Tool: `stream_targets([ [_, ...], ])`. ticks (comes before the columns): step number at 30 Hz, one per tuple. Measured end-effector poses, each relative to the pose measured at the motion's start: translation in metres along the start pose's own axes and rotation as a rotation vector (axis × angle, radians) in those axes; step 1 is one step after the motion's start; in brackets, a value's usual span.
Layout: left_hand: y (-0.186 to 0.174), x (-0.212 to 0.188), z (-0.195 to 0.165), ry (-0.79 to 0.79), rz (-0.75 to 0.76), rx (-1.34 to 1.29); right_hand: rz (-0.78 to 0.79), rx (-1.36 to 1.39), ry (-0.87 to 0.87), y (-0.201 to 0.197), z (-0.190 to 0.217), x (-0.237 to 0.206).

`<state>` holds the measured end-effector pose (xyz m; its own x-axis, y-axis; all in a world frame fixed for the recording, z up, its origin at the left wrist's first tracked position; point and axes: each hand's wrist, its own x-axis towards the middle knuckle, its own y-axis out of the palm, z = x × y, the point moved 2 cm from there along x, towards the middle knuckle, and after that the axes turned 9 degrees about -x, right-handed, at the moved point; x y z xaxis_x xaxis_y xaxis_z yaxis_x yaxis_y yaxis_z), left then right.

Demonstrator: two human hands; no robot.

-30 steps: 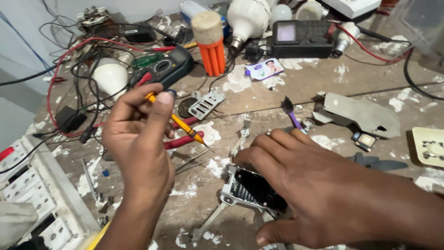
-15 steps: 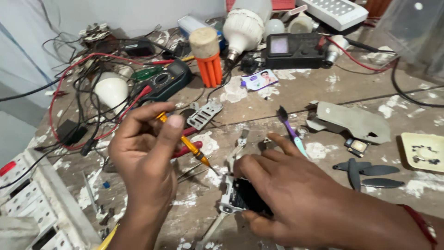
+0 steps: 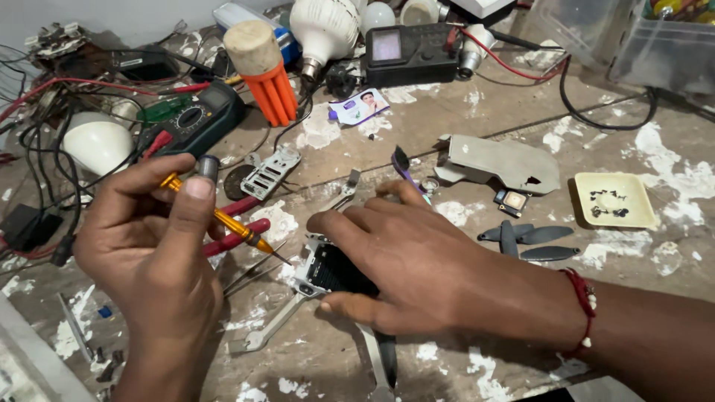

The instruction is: The person removes the top shell from a small drone and brushes dust off its internal components with a toothbrush. They then unscrew parts with a screwdriver, use tweezers on the internals, and scrape the drone body with a flat blade.

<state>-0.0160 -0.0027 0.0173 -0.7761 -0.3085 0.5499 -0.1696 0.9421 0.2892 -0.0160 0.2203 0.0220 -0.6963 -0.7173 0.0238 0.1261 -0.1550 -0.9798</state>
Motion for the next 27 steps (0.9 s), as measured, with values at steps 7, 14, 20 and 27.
stream_targets([
  [7,0.006,-0.001,-0.003,-0.017,0.050,0.017,-0.213,0.095,0.207,-0.013,-0.031,0.009],
  [14,0.009,-0.005,-0.007,-0.037,0.103,0.165,-0.471,0.061,0.292,-0.029,-0.066,0.017],
  [20,0.008,-0.007,-0.003,-0.009,0.260,0.101,-0.487,0.115,0.307,-0.026,-0.066,0.018],
  [27,0.005,-0.012,-0.008,-0.009,0.320,0.011,-0.476,0.169,0.332,-0.026,-0.065,0.018],
])
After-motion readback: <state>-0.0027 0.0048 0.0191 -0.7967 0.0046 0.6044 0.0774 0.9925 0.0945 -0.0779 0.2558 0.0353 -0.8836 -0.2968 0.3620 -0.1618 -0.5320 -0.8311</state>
